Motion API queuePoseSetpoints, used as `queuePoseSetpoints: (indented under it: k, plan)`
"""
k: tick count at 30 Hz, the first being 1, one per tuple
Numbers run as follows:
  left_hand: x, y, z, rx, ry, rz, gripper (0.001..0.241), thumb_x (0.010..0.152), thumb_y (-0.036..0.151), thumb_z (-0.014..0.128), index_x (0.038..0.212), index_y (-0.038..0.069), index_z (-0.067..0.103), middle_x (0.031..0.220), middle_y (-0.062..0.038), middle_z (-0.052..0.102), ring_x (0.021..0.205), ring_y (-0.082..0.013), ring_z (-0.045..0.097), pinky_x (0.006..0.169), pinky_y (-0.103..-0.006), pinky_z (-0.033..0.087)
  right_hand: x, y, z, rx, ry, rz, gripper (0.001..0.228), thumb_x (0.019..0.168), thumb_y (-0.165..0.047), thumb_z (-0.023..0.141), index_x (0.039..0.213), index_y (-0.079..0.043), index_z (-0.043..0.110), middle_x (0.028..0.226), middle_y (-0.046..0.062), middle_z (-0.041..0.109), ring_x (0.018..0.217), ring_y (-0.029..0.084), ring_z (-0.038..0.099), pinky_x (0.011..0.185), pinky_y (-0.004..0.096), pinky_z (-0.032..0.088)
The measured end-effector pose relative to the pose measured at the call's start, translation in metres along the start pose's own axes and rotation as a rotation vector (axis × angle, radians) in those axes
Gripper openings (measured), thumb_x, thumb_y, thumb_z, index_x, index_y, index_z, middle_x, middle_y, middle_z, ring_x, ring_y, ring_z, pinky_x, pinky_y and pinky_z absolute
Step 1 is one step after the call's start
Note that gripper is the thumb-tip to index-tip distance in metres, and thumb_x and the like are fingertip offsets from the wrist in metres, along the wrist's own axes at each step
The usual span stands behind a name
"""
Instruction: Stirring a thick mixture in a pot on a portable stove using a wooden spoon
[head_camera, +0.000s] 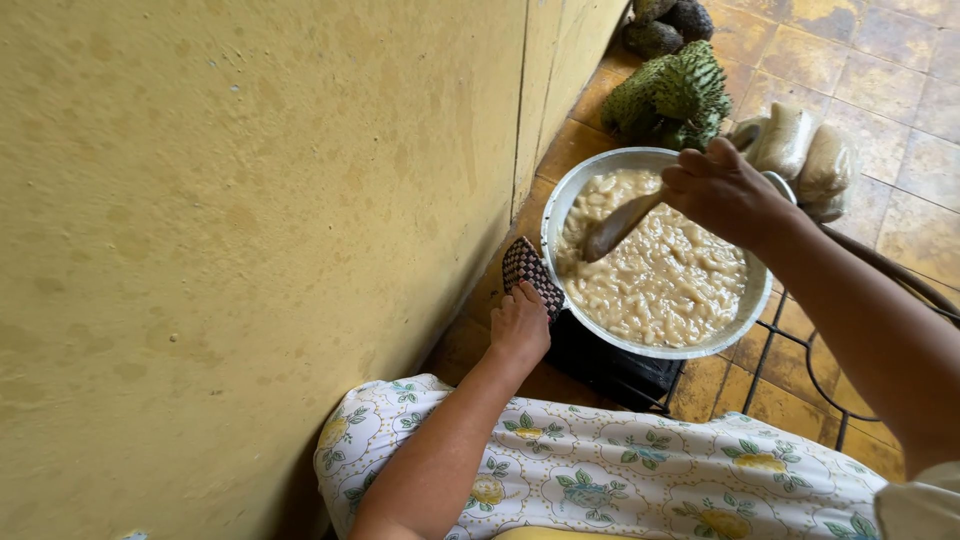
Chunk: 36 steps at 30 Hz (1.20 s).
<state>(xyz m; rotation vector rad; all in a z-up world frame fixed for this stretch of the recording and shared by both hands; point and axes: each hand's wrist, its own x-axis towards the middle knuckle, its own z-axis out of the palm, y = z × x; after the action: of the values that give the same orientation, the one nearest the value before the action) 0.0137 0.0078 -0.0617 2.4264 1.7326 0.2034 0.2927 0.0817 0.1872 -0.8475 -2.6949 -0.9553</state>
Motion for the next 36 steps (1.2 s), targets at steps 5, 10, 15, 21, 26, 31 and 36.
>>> queuePoseSetpoints:
  k: [5,10,15,21,26,31,36]
  plan:
    - [-0.002,0.008,-0.049,0.05,-0.165,0.023,0.067,0.094,0.022,0.062,0.141,-0.02,0.04,0.115,-0.029,0.061,0.089,-0.0328,0.065,0.068,-0.0463,0.056,-0.056,0.01,-0.035,-0.254,-0.4,0.124,0.034,0.068,-0.029,0.088,0.097,-0.036,0.072,0.113,-0.023,0.07,0.105,0.002,0.06,0.094,0.025,0.034]
    - [0.004,0.018,-0.055,0.126,-0.262,-0.014,0.067,0.092,0.014,0.061,0.144,-0.02,0.037,0.116,-0.031,0.061,0.093,-0.0344,0.065,0.071,-0.0466,0.055,-0.08,-0.002,-0.088,-0.377,-0.729,0.397,0.017,0.092,-0.034,0.068,0.109,-0.031,0.069,0.093,-0.013,0.073,0.075,0.004,0.063,0.083,0.026,0.044]
    - [0.01,0.026,-0.055,0.195,-0.376,-0.061,0.074,0.095,0.015,0.06,0.151,-0.02,0.026,0.146,-0.044,0.043,0.113,-0.048,0.061,0.088,-0.0584,0.055,-0.14,-0.028,-0.079,-0.34,-0.733,0.982,0.02,0.11,-0.027,0.06,0.121,-0.036,0.073,0.091,-0.01,0.077,0.081,0.013,0.06,0.094,0.035,0.025]
    - [0.012,0.028,-0.052,0.23,-0.354,-0.094,0.072,0.097,0.015,0.057,0.151,-0.02,0.025,0.148,-0.042,0.041,0.113,-0.045,0.061,0.086,-0.0562,0.055,-0.191,-0.035,-0.075,0.266,-0.941,1.475,0.05,0.101,-0.05,0.058,0.147,-0.034,0.054,0.089,-0.002,0.081,0.064,0.022,0.062,0.075,0.04,0.034]
    - [0.015,0.024,-0.03,0.288,-0.314,-0.101,0.068,0.096,0.015,0.055,0.149,-0.02,0.031,0.143,-0.043,0.046,0.107,-0.0433,0.064,0.081,-0.056,0.055,-0.206,-0.044,-0.084,0.376,-1.052,1.418,0.065,0.087,-0.056,0.065,0.144,-0.029,0.053,0.109,0.007,0.076,0.089,0.025,0.068,0.077,0.044,0.044]
    - [0.021,0.029,-0.051,0.225,-0.382,-0.136,0.067,0.098,0.014,0.052,0.149,-0.021,0.028,0.144,-0.044,0.044,0.114,-0.0458,0.062,0.088,-0.0599,0.054,-0.195,-0.049,-0.107,0.203,-1.002,1.375,0.047,0.087,-0.033,0.071,0.134,-0.029,0.066,0.112,0.001,0.074,0.09,0.024,0.07,0.072,0.043,0.048]
    - [0.025,0.026,-0.049,0.223,-0.362,-0.156,0.061,0.096,0.015,0.053,0.144,-0.02,0.038,0.113,-0.033,0.065,0.088,-0.0325,0.069,0.066,-0.0465,0.056,-0.187,-0.06,-0.109,-0.209,-1.184,1.169,0.022,0.102,-0.028,0.056,0.113,-0.029,0.075,0.083,-0.006,0.069,0.049,0.009,0.053,0.045,0.026,0.048]
